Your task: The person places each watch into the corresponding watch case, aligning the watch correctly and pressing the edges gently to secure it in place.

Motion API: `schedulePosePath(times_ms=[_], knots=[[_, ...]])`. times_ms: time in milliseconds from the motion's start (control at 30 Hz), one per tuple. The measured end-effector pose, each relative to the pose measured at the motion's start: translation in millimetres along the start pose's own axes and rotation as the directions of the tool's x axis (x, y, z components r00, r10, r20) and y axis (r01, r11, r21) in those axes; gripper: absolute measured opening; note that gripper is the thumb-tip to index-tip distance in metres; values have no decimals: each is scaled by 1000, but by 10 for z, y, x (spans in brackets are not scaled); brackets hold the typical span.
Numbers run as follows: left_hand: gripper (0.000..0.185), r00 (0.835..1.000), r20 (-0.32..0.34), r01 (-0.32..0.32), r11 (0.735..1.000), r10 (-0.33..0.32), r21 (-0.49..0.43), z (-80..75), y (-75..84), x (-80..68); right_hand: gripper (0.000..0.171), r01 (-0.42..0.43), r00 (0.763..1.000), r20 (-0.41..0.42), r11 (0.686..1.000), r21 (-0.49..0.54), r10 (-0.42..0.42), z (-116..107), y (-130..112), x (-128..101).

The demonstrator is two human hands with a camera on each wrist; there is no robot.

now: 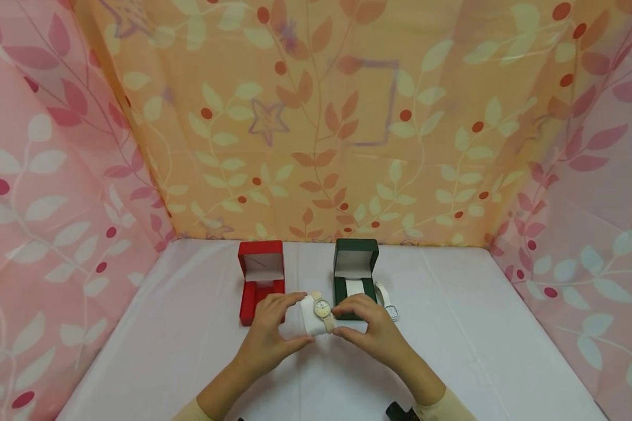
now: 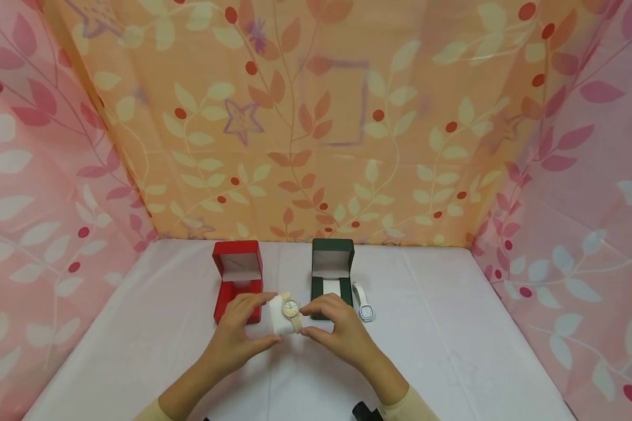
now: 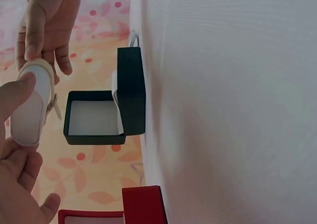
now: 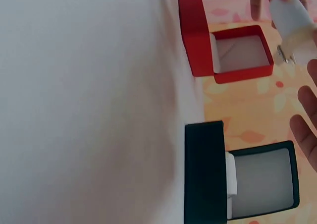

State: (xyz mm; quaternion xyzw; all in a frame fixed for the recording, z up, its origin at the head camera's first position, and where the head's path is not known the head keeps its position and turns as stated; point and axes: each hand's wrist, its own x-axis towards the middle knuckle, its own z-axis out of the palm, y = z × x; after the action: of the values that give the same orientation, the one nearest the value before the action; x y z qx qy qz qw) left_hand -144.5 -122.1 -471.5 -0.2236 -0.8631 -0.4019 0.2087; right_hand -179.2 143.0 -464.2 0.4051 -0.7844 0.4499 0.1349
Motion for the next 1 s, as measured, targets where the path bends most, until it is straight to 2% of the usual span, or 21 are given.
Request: schedulePosePath(times_ms=[133,267,367,467,700,1000], knots=[[90,998,52,-18,999,20,-40,-22,12,17,53,-17,997,77,1000,-7,18,-95,12,12],[89,994,107,-1,998,8,-65,-28,23,15,67,-21,991,135,1000,-20,23,-142,42,9],[88,991,133,28,996,-17,-79,-25,28,5,75,-24,985,169,999,-38,30,-151,57,2],[88,990,141,23,996,-11,-84,-15,19,-7,79,-27,981,193,999,-41,34,-145,60,-7],[89,990,134,-22,996,34,-87,-6,-7,-28,78,-38,981,189,999,-27,42,-123,38,-23],[88,993,117,-11,994,23,-105,-11,31,-24,77,-53,984,169,999,10,50,-126,0,-20]])
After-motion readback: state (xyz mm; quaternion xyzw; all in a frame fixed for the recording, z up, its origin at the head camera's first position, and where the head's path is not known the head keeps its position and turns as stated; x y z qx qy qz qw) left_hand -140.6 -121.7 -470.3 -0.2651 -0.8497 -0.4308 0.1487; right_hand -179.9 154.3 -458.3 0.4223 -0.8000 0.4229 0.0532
